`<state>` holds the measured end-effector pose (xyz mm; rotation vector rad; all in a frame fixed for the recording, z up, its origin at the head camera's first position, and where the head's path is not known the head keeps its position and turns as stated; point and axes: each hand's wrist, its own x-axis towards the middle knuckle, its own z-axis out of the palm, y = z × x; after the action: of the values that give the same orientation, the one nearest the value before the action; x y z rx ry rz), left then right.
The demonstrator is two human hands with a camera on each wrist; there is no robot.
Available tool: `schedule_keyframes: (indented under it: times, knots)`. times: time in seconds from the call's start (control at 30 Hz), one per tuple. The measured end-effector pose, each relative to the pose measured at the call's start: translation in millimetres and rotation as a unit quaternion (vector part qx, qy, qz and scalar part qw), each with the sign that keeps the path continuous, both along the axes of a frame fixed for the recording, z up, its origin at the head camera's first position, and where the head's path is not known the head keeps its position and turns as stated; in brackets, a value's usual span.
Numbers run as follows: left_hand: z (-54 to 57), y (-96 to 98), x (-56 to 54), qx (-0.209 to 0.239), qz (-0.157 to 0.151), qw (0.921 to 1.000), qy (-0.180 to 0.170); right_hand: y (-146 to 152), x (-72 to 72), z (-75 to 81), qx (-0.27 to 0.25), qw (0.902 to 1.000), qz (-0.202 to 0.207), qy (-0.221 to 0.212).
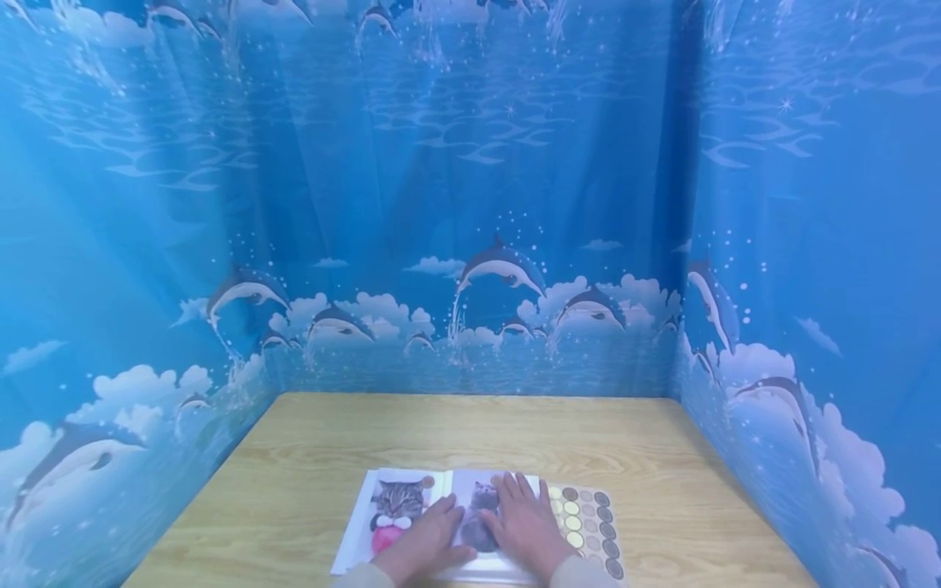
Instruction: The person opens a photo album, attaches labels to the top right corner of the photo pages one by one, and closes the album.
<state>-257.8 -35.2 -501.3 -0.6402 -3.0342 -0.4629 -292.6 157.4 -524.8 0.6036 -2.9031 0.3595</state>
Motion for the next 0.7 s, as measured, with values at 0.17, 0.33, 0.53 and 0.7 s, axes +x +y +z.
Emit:
schedule_keyframes:
  times: [0.17, 0.33, 0.53, 0.7]
  knots:
    - [0.6, -0.7, 1.3, -0.004, -0.004, 1.0000, 0.003, -1.9, -6.4, 1.4, -0.003, 0.9999, -0.014, -0.001]
    - [1.7, -1.3, 1.7, -0.001, -0.005, 1.0000, 0.003, -7.0, -13.0, 1.8, -0.004, 0.9998, -0.019, -0.007]
    - [0.5, -1.5, 0.7, 0.003, -0.007, 1.0000, -0.002, -16.2, -15.5, -0.6, -0.003, 0.9999, -0.006, -0.009]
    - [-0.2, -1.5, 0.0, -0.001, -0.004, 1.0000, -0.001, -19.7, -14.8, 1.4, 0.004, 0.9999, -0.004, -0.012]
